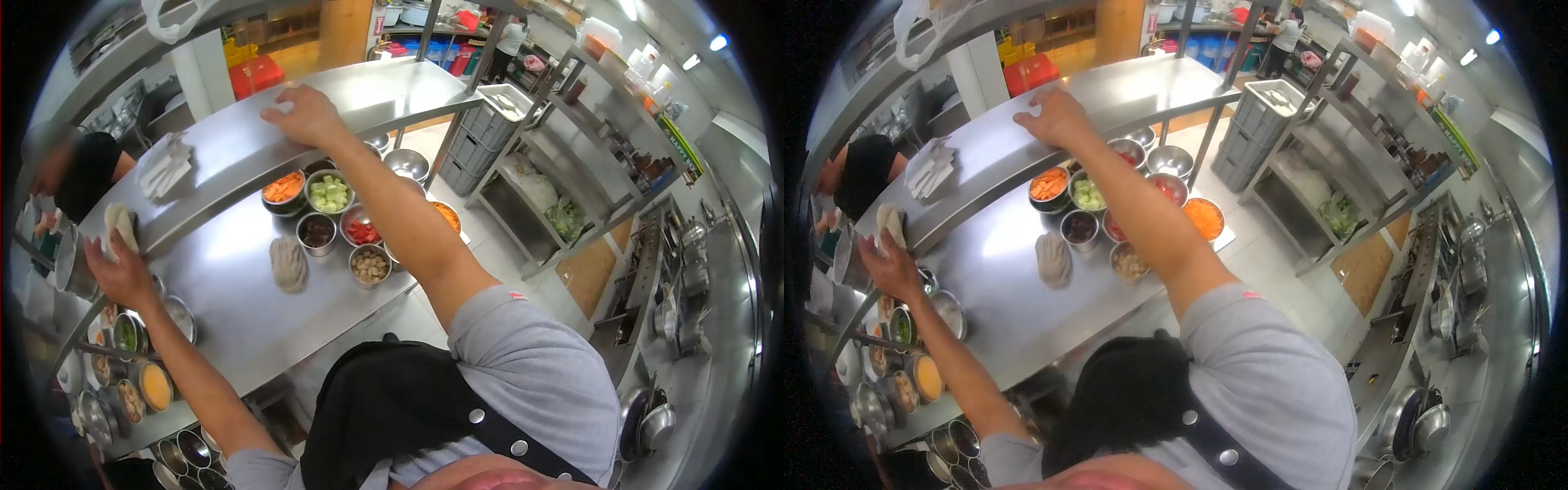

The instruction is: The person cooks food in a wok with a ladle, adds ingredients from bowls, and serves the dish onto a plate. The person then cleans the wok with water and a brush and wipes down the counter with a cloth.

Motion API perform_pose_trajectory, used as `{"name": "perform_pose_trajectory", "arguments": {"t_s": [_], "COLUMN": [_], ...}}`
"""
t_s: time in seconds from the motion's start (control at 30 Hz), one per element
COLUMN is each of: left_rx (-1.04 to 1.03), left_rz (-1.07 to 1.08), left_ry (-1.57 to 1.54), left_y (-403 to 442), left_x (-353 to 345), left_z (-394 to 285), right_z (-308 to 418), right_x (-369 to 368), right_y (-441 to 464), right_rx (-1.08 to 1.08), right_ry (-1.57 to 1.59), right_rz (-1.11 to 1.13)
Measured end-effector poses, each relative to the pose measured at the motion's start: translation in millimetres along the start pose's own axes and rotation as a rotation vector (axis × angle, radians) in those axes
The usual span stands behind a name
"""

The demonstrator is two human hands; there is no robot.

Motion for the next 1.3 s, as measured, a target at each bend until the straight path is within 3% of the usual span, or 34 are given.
{"name": "perform_pose_trajectory", "arguments": {"t_s": [0.17,0.23,0.3,0.37,0.47,0.6,0.67,0.7,0.73,0.87,0.9,0.93,1.03,1.1,1.23,1.3], "left_rx": [0.131,-0.072,0.063,0.358,0.397,0.896,0.710,0.732,0.522,-0.052,-0.073,0.030,-0.005,-0.370,-0.189,0.088], "left_rz": [-0.194,-0.170,0.106,0.544,1.295,1.310,1.371,1.448,1.493,1.443,1.432,1.400,1.036,1.035,1.030,0.944], "left_ry": [-0.519,-0.456,-0.766,-1.199,-1.405,-1.339,-1.311,-1.169,-0.997,-1.101,-1.252,-1.403,-1.704,-1.698,-1.471,-1.378], "left_y": [-32.9,-65.5,-144.9,-219.8,-307.6,-341.9,-352.4,-342.2,-324.7,-244.9,-241.7,-229.4,-183.2,-175.4,-198.0,-212.5], "left_x": [29.7,68.1,80.5,107.2,168.5,192.2,184.3,183.1,178.6,191.4,200.3,213.0,253.2,287.6,294.8,303.3], "left_z": [-16.9,-83.4,-105.7,-165.4,-250.3,-283.6,-293.3,-307.0,-322.3,-458.3,-487.6,-508.0,-545.9,-561.1,-531.9,-489.1], "right_z": [0.0,-1.5,-4.9,-4.6,-1.6,-3.8,-8.1,-9.7,-5.3,-7.8,-1.6,-3.3,5.0,2.7,0.7,-0.9], "right_x": [-1.9,-1.1,-1.8,-0.9,7.5,-10.2,-24.4,-29.0,-15.5,-22.4,-21.2,-36.0,-31.0,-40.3,-44.3,-43.7], "right_y": [-1.5,-2.7,-4.6,-4.3,-11.0,-4.8,10.3,13.3,6.1,5.4,5.9,21.7,15.0,24.8,31.2,34.2], "right_rx": [0.018,0.034,0.043,0.059,0.065,0.168,0.190,0.225,0.264,0.328,0.295,0.249,0.316,0.324,0.332,0.326], "right_ry": [-0.022,0.021,0.052,0.053,0.022,-0.012,-0.006,0.009,0.034,0.096,0.033,-0.094,-0.120,-0.118,-0.113,-0.118], "right_rz": [0.020,0.021,0.026,0.041,0.050,0.098,0.138,0.144,0.086,0.144,0.205,0.288,0.301,0.311,0.301,0.295]}}
Point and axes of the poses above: each hand's wrist, its own y-axis towards the middle knuckle, its own x-axis out of the back of the hand, z = x × y, the point moved 8 cm from there along y, towards the middle knuckle, and after that the axes turned 14 degrees about -x, right-handed, at the moved point
